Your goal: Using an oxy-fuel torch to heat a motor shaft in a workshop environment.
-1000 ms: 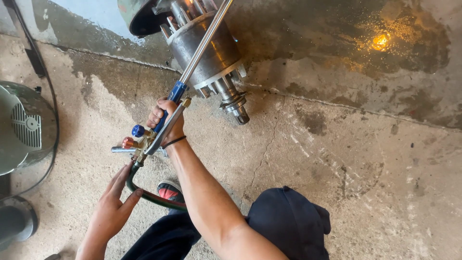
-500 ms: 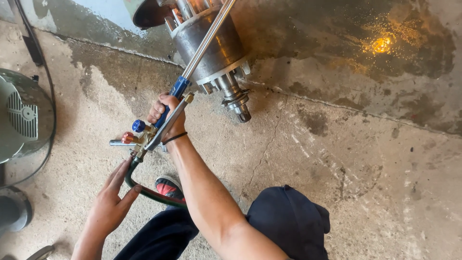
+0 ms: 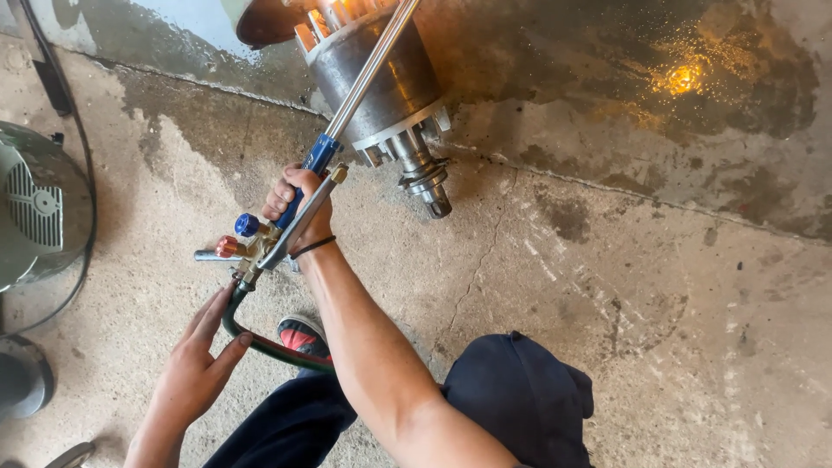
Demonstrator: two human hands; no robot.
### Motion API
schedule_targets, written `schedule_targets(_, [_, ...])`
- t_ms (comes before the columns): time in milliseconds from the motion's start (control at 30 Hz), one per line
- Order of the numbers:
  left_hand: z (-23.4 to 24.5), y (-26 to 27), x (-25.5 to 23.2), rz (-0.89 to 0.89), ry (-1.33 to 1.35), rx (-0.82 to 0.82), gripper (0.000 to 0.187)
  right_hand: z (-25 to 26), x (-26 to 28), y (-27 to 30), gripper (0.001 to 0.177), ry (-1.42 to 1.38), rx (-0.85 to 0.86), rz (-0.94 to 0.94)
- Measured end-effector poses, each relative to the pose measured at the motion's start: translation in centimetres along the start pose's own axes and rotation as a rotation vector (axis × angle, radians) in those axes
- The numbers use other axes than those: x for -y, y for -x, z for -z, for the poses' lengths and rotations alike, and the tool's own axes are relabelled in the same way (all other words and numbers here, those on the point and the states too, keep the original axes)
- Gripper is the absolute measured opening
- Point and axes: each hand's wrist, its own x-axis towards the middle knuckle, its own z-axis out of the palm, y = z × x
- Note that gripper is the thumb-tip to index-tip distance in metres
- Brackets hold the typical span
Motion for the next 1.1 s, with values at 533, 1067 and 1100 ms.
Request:
schedule_targets(533, [0.03, -0.14, 0.49, -0.017, -0.026, 0.013, 0.077, -0.42, 0.46, 0.13, 0.016, 0.019, -0.004, 0.007])
schedule_targets(1067, [0.16, -0.08, 0.51, -0.004, -0.023, 0.033, 0.079, -0.78, 0.39, 0.23, 0.013, 0.018, -0.018, -0.006])
schedule_targets(1100, [0.14, -0.09, 0.57, -0.011, -0.022, 0.026, 0.078, -0.8, 0.41, 0.21, 0.014, 0.015, -0.017, -0.01])
